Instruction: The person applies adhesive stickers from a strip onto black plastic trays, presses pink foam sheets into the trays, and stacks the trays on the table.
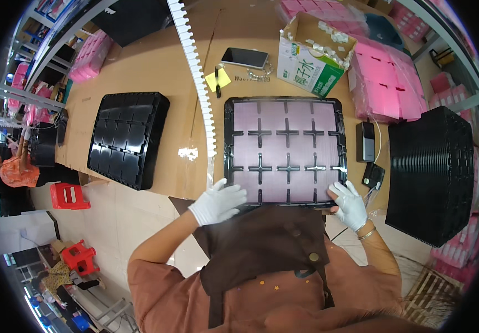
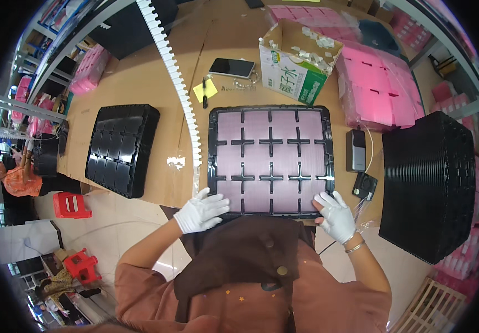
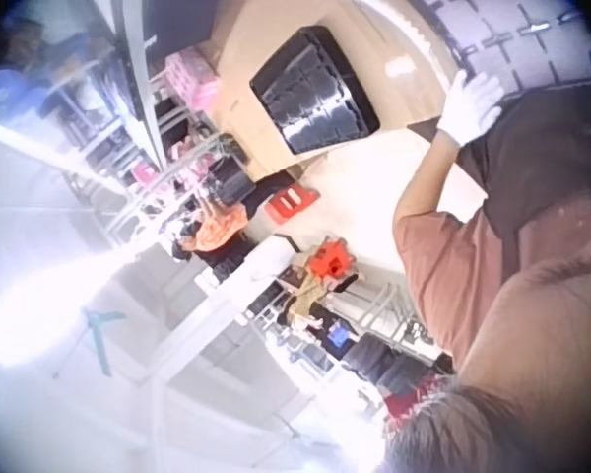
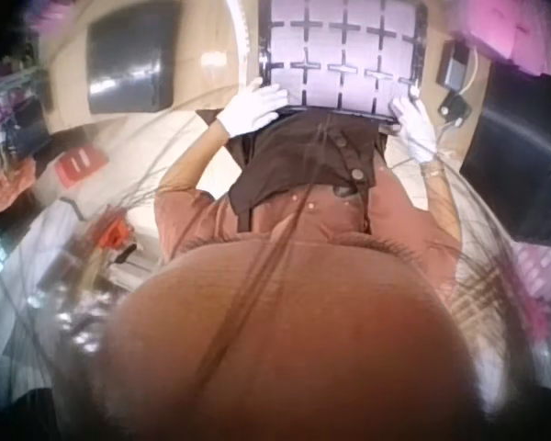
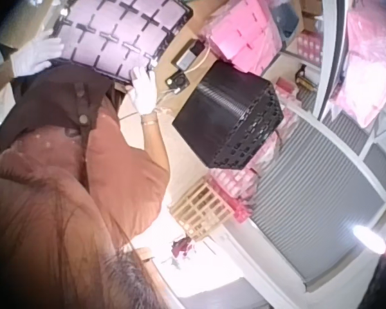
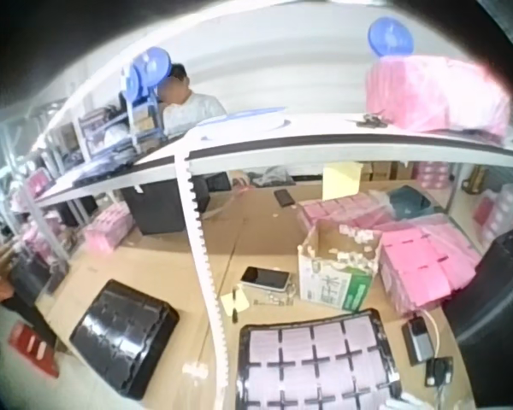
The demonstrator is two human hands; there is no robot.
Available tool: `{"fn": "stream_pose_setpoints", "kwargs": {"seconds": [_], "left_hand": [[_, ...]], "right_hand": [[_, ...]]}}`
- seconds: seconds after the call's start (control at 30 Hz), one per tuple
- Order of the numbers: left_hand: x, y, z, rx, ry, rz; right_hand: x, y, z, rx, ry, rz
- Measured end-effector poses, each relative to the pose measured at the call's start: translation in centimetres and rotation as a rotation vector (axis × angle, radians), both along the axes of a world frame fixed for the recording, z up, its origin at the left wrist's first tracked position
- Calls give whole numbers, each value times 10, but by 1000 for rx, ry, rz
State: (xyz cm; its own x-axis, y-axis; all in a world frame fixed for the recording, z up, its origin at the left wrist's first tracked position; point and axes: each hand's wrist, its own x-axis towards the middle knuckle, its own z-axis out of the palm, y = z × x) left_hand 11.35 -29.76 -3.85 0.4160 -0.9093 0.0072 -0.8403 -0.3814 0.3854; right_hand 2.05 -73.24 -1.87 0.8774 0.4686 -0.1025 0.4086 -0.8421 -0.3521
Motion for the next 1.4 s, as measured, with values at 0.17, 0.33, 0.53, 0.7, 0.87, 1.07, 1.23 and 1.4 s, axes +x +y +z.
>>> {"fn": "stream_pose_setpoints", "kwargs": {"seconds": [0.17,0.33,0.53,0.7,0.87,1.07,1.23,1.4], "left_hand": [[4,-6,9,18,-53,25],[-6,-4,11,0,-64,58],[-16,-32,26,-70,99,876],[-25,-48,-5,-102,239,1103],[-27,-41,-31,-192,163,1150],[-50,-22,10,-790,610,1300],[-73,70,157,-1136,401,1511],[-137,134,218,-1127,-593,1524]], "right_hand": [[6,13,16,-105,-19,-59],[-2,9,19,-145,-47,56],[10,10,9,-57,-99,-588],[5,33,-29,138,-29,-909],[2,31,-53,167,-179,-913],[-5,30,-14,421,-296,-837],[44,108,83,799,-233,-484],[84,137,178,1175,-387,528]]}}
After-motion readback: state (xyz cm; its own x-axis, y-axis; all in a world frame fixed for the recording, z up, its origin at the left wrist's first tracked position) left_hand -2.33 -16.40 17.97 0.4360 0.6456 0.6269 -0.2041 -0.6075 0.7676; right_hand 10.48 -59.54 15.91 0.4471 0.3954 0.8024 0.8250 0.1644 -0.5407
